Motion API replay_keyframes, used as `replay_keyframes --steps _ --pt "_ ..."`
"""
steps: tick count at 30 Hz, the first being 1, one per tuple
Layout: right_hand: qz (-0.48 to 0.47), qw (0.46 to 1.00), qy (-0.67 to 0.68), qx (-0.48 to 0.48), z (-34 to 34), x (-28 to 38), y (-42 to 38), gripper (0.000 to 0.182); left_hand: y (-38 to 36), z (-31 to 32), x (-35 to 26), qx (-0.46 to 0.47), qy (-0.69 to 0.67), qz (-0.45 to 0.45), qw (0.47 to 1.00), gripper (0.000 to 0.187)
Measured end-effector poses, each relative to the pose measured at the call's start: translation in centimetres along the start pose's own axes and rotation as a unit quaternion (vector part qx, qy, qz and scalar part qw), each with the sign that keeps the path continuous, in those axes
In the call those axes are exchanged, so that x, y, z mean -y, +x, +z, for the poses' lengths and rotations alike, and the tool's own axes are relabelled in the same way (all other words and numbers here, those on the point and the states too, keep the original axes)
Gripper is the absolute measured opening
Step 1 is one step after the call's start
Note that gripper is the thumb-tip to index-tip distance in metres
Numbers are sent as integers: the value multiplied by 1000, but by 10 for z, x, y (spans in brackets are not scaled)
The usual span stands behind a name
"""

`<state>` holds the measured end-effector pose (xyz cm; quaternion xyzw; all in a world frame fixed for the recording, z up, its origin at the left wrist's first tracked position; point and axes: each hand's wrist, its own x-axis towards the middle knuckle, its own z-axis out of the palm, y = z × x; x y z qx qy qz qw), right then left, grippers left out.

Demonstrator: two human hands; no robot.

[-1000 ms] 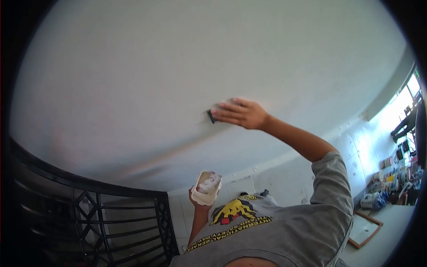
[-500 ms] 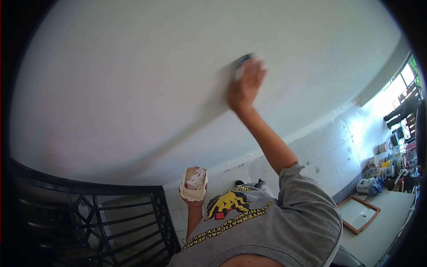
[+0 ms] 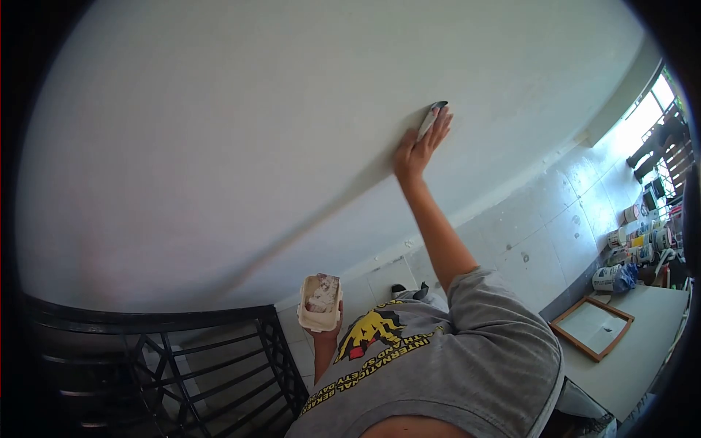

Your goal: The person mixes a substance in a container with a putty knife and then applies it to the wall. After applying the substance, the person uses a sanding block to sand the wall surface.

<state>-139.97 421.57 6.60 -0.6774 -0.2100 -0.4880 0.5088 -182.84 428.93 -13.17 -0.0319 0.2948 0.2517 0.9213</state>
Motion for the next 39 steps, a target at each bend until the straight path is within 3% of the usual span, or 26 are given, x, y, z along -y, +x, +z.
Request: replay_keyframes --steps 2,7,12,14,17,20,22,25,28,29,32,35,39 --pt "33 999 3 28 6 23 -21 64 5 -6 -2 27 5 -10 1000 62" --pt "-140 976 -44 160 -18 33 -72 68 3 5 -3 11 27 4 1000 62" --pt "135 989 44 -38 -27 -17 -10 67 -4 15 6 64 78 34 994 60" --pt "307 943 97 -85 -35 -39 22 67 -8 20 6 41 81 25 996 60" --pt "410 891 141 -132 -46 -62 44 67 -2 10 1 28 59 19 998 62" --pt "382 904 137 -134 -33 -46 18 65 5 -9 -3 13 38 3 999 63" --pt "302 950 48 -70 -17 -20 -17 63 14 -6 -7 8 35 -10 999 62" --pt "76 997 -23 25 -40 19 -25 61 12 -5 -9 28 39 -22 999 59" --pt "100 995 15 9 -56 -25 -27 60 16 -5 -9 92 43 -21 995 57" --pt "237 965 105 -50 -54 -42 -26 60 14 -2 -8 97 41 -19 994 57" --pt "357 911 162 -124 -71 -101 -15 61 13 -5 -4 95 54 -2 994 60" --pt "414 887 170 -116 -69 -83 -12 62 5 5 -5 61 52 -5 997 62" --pt "267 961 74 0 -56 -17 -35 63 17 -1 -6 34 61 -17 997 62"
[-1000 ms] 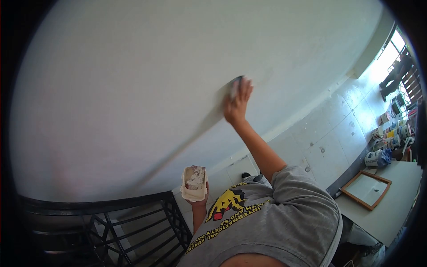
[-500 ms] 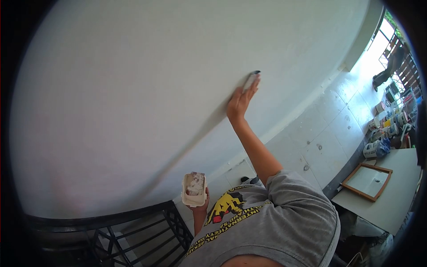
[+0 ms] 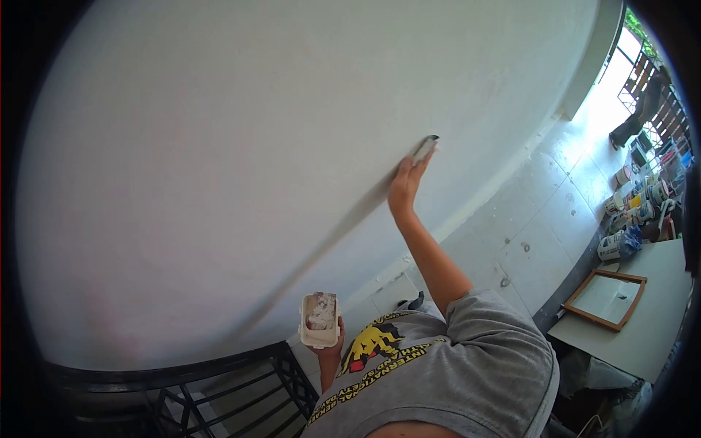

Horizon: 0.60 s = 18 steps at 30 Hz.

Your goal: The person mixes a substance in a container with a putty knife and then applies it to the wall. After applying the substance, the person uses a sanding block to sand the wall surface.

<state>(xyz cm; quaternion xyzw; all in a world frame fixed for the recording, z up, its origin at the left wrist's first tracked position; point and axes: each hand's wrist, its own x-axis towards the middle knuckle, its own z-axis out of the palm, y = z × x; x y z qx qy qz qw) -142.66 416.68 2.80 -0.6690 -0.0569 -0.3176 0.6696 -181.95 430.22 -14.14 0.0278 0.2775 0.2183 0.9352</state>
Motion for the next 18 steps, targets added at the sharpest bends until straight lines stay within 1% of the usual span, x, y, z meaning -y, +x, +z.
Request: replay_keyframes --steps 2,4,5,6,7,9,10,12,15,16,18 --pt "-91 994 -35 40 -3 13 -12 63 -4 -2 -4 -7 9 2 1000 62" --pt "-30 999 25 25 -12 3 -7 63 -3 0 -4 -20 0 12 1000 62" --pt "2 998 54 18 -19 -5 -2 63 -3 -2 -5 1 2 17 1000 62" --pt "86 991 101 -21 -22 -17 6 63 -1 -6 -4 21 3 21 1000 63" --pt "110 988 107 -35 -27 -26 10 62 -3 -6 -2 43 5 25 999 63" --pt "152 979 121 -66 -25 -38 13 62 -8 -6 -2 50 -22 9 998 63" --pt "105 988 108 -40 -19 -26 8 62 -6 -3 -4 59 -35 1 998 63" --pt "13 997 74 13 -11 1 -15 61 -5 -2 -6 26 -33 4 999 63" --pt "-135 990 -21 46 -5 22 -12 60 -8 2 -6 -21 -48 -2 999 62" --pt "-134 990 -24 25 -3 16 -8 59 -8 4 -8 -32 -57 -5 998 61" --pt "8 999 35 -38 -3 4 -1 59 -5 -1 -8 -28 -23 10 999 62"
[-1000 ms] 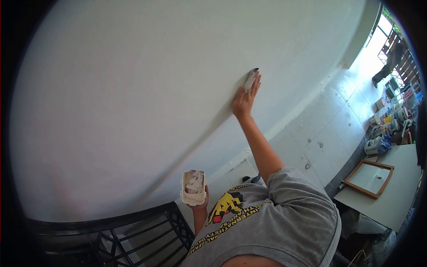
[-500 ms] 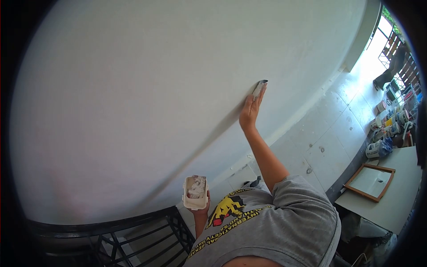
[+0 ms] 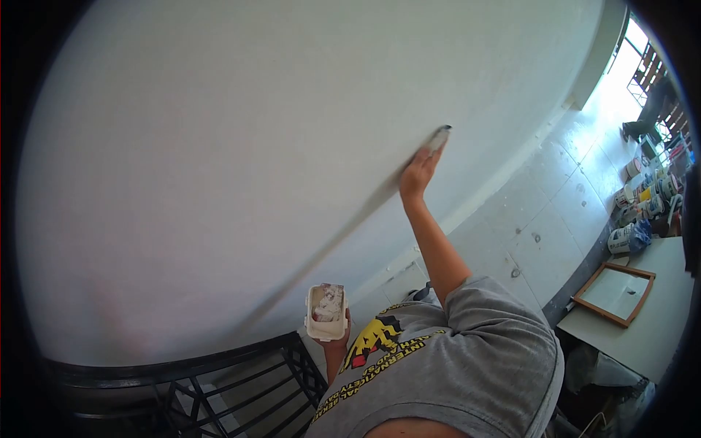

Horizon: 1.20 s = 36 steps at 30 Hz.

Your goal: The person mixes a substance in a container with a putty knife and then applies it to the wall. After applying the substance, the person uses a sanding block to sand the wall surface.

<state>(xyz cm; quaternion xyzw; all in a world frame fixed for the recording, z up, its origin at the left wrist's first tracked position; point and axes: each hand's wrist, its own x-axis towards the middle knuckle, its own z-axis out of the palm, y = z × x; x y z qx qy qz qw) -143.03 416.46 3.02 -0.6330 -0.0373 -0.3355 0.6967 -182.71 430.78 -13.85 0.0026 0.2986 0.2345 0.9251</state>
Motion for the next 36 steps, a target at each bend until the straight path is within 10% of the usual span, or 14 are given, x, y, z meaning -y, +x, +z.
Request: replay_keyframes --steps 5,8,15,20,26,30,36 --pt "96 993 72 11 -11 -1 2 59 2 0 3 32 -22 -11 999 62" --pt "-145 983 -35 107 -14 12 -4 59 4 -7 1 31 -12 -11 999 63" --pt "125 990 53 -35 -7 3 17 58 0 -1 -4 43 3 -34 998 65" --pt "-126 989 -63 42 6 36 43 60 8 9 -5 31 59 -42 997 68" --pt "72 992 48 -90 15 8 96 62 11 -4 -9 15 39 -53 998 64" --pt "-65 997 -10 31 28 33 47 62 15 6 -10 50 40 -58 996 64" --pt "26 997 74 -6 6 22 101 65 3 12 -10 70 77 -41 994 62"
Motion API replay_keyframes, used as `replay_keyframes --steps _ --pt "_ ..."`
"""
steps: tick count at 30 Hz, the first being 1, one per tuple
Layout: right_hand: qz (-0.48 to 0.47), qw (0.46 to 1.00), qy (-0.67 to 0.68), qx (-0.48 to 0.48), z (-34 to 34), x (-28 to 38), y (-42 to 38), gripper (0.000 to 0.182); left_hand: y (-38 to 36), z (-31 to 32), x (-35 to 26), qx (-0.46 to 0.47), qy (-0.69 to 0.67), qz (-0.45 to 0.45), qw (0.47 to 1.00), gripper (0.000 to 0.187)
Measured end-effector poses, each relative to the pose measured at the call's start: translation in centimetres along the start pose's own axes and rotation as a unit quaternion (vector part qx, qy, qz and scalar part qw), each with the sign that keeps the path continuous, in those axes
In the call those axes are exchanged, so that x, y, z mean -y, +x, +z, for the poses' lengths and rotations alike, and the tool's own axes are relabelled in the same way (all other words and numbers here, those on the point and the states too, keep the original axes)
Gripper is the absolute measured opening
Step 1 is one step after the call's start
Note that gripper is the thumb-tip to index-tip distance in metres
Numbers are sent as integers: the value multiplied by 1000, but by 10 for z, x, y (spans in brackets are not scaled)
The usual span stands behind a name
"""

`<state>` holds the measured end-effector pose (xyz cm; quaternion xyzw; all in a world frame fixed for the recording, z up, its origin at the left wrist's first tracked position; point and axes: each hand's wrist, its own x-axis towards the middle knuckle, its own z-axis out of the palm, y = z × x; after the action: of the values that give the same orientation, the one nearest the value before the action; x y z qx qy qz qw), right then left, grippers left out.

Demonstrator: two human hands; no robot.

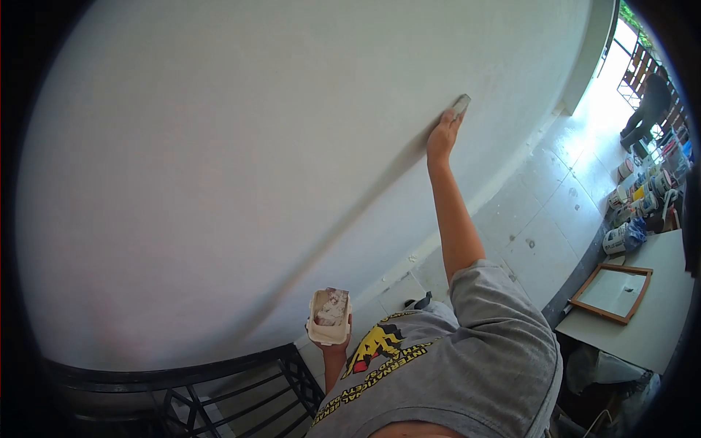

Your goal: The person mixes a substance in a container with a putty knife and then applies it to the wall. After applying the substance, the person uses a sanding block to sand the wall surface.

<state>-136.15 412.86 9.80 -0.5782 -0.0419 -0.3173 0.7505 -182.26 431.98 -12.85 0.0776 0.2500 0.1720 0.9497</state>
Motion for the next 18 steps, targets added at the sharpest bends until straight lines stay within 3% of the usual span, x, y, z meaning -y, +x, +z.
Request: replay_keyframes --steps 2,5,7,9,13,16,18 --pt "31 999 -7 -14 0 -8 11 66 1 -8 3 -8 1 0 1000 62" --pt "-58 986 -147 50 18 7 -40 67 10 -7 6 -40 -8 2 999 63" --pt "-73 985 -146 63 12 5 -37 67 5 -7 3 -48 5 -8 999 64" --pt "-85 983 -144 78 6 -9 -34 68 13 -12 1 18 32 -8 999 66" --pt "28 997 -69 -2 -19 -48 25 67 2 -19 -4 35 59 1 998 68" --pt "40 999 -31 -14 -15 -47 24 66 8 -9 -6 39 74 8 996 70" --pt "-69 991 -116 24 -3 -34 -3 65 5 -8 -2 26 57 7 998 70"
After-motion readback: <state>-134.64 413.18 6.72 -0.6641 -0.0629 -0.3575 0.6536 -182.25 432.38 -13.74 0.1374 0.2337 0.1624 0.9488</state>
